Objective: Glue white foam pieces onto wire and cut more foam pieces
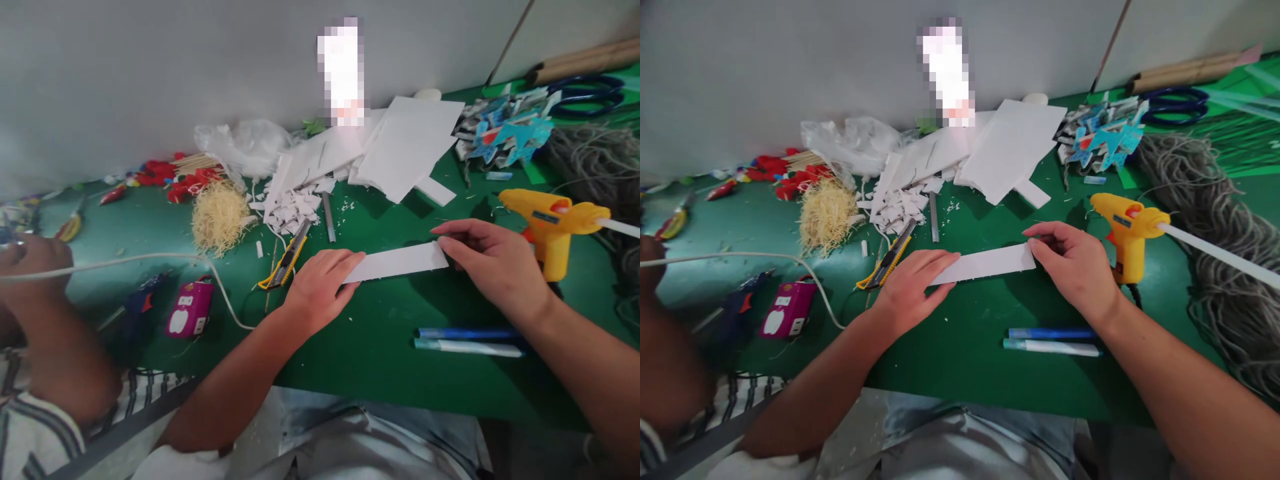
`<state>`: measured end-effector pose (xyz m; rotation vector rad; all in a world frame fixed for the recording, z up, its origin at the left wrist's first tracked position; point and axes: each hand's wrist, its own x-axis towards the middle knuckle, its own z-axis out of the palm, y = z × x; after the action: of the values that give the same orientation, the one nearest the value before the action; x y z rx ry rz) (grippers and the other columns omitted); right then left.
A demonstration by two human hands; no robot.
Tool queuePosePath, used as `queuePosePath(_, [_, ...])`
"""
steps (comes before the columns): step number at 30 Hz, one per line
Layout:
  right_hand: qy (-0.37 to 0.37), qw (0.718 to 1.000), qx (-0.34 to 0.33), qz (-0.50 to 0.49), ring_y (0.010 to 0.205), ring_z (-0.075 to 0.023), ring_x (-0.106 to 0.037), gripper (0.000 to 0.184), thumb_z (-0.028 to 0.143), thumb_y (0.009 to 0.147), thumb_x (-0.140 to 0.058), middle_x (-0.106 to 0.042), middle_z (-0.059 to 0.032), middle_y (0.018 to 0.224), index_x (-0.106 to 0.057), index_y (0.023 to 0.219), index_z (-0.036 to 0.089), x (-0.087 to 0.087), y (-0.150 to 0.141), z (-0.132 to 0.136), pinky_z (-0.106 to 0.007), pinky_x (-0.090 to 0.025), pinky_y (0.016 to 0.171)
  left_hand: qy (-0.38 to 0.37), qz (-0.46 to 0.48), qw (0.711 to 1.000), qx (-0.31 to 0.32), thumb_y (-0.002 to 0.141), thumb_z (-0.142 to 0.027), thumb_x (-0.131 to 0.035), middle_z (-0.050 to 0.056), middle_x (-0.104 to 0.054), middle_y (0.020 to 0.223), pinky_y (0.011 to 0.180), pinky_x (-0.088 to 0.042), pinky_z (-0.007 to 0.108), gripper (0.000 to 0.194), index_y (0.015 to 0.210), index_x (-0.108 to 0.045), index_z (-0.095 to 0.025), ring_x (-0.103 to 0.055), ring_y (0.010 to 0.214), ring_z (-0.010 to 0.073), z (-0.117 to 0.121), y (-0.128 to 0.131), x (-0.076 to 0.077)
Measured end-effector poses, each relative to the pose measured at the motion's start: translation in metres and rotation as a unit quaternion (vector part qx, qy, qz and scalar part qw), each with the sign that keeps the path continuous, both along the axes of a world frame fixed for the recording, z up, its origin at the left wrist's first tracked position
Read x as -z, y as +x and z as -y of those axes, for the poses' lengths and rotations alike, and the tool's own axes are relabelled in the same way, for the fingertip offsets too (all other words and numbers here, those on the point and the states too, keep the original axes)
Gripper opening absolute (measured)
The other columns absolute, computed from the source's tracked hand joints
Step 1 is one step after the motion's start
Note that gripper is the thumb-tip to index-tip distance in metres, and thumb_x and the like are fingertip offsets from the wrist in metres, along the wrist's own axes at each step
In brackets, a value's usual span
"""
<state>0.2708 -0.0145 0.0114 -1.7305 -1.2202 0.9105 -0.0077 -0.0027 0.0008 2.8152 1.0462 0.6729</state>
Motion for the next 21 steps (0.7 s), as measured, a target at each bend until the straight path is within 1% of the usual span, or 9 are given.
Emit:
queuePosePath(2, [0.01, 0.999, -0.01, 0.031, 0.05, -0.012, -0.047, 0.022, 0.04, 0.076, -0.07, -0.062, 0.0008, 0.062, -0.078, 0.089, 0.025, 0.0, 0.0, 0.001, -0.028, -0.034, 0.045, -0.014, 0.006, 1.0, 0.004, 0.101, -0.017, -0.056, 0.014, -0.076, 0.119, 0.097, -0.062, 0.039, 0.032, 0.131, -0.065, -0.01, -0.072, 0.11, 0.0248, -0.001, 0.0, 0.003])
queuePosePath(4, [0.009, 0.999, -0.013, 0.048, 0.048, -0.0121, -0.044, 0.023, 0.041, 0.077, -0.068, -0.057, 0.0017, 0.055, -0.078, 0.089, 0.025, 0.0, 0.0, 0.001, -0.028, -0.029, 0.043, -0.033, 0.007, 0.999, 0.012, 0.101, -0.018, -0.057, 0.015, -0.076, 0.123, 0.101, -0.061, 0.041, 0.034, 0.133, -0.064, -0.01, -0.071, 0.116, 0.0256, -0.002, 0.0, 0.006])
queuePosePath(6, [0.011, 0.998, -0.01, 0.055, 0.048, -0.0127, -0.044, 0.023, 0.042, 0.078, -0.068, -0.055, 0.002, 0.052, -0.078, 0.088, 0.024, 0.0, 0.0, 0.002, -0.029, -0.028, 0.043, -0.054, 0.006, 0.998, 0.025, 0.1, -0.021, -0.06, 0.016, -0.074, 0.126, 0.104, -0.06, 0.042, 0.036, 0.134, -0.063, -0.01, -0.07, 0.12, 0.0268, -0.003, 0.001, 0.007])
queuePosePath(8, [0.016, 0.998, -0.016, 0.055, 0.048, -0.0128, -0.044, 0.023, 0.042, 0.079, -0.067, -0.055, 0.002, 0.052, -0.078, 0.088, 0.024, -0.001, 0.0, 0.002, -0.029, -0.029, 0.044, -0.079, 0.003, 0.996, 0.037, 0.099, -0.022, -0.061, 0.017, -0.073, 0.128, 0.105, -0.06, 0.044, 0.038, 0.135, -0.062, -0.01, -0.069, 0.122, 0.0277, -0.002, 0.002, 0.008])
queuePosePath(11, [0.021, 0.998, -0.037, 0.044, 0.048, -0.0132, -0.044, 0.023, 0.043, 0.079, -0.067, -0.055, 0.0022, 0.053, -0.078, 0.088, 0.025, 0.001, 0.002, 0.003, -0.029, -0.033, 0.045, -0.111, -0.009, 0.993, 0.034, 0.1, -0.02, -0.057, 0.016, -0.073, 0.128, 0.104, -0.06, 0.047, 0.037, 0.136, -0.063, -0.014, -0.069, 0.122, 0.028, -0.002, 0.003, 0.008])
queuePosePath(14, [0.018, 0.997, -0.064, 0.035, 0.047, -0.0137, -0.043, 0.023, 0.045, 0.08, -0.068, -0.055, 0.0024, 0.054, -0.079, 0.088, 0.027, 0.003, 0.002, 0.002, -0.03, -0.036, 0.046, -0.116, -0.015, 0.993, 0.022, 0.101, -0.02, -0.054, 0.015, -0.074, 0.124, 0.099, -0.062, 0.045, 0.035, 0.133, -0.065, -0.014, -0.07, 0.118, 0.0274, -0.001, 0.004, 0.008])
queuePosePath(16, [0.023, 0.995, -0.085, 0.038, 0.048, -0.014, -0.044, 0.021, 0.046, 0.081, -0.068, -0.059, 0.0015, 0.058, -0.079, 0.088, 0.029, 0.002, 0.0, 0.002, -0.031, -0.037, 0.047, -0.12, -0.016, 0.993, 0.017, 0.1, -0.02, -0.055, 0.015, -0.074, 0.123, 0.098, -0.062, 0.044, 0.035, 0.133, -0.066, -0.015, -0.071, 0.117, 0.0267, -0.002, 0.005, 0.008])
queuePosePath(18, [0.05, 0.991, -0.11, 0.053, 0.051, -0.0151, -0.049, 0.02, 0.046, 0.082, -0.068, -0.066, -0.0002, 0.065, -0.079, 0.089, 0.03, -0.003, -0.003, 0.004, -0.032, -0.041, 0.049, -0.128, -0.019, 0.992, 0.016, 0.1, -0.02, -0.056, 0.014, -0.074, 0.124, 0.099, -0.061, 0.043, 0.035, 0.133, -0.066, -0.016, -0.07, 0.117, 0.0262, -0.002, 0.005, 0.007])
queuePosePath(21, [0.133, 0.974, -0.156, 0.095, 0.055, -0.0161, -0.055, 0.018, 0.044, 0.086, -0.069, -0.068, -0.0016, 0.07, -0.081, 0.093, 0.033, -0.011, -0.004, 0.015, -0.034, -0.048, 0.055, -0.131, -0.022, 0.991, 0.019, 0.099, -0.02, -0.058, 0.014, -0.074, 0.124, 0.101, -0.06, 0.042, 0.035, 0.133, -0.066, -0.015, -0.069, 0.118, 0.0256, -0.001, 0.004, 0.006])
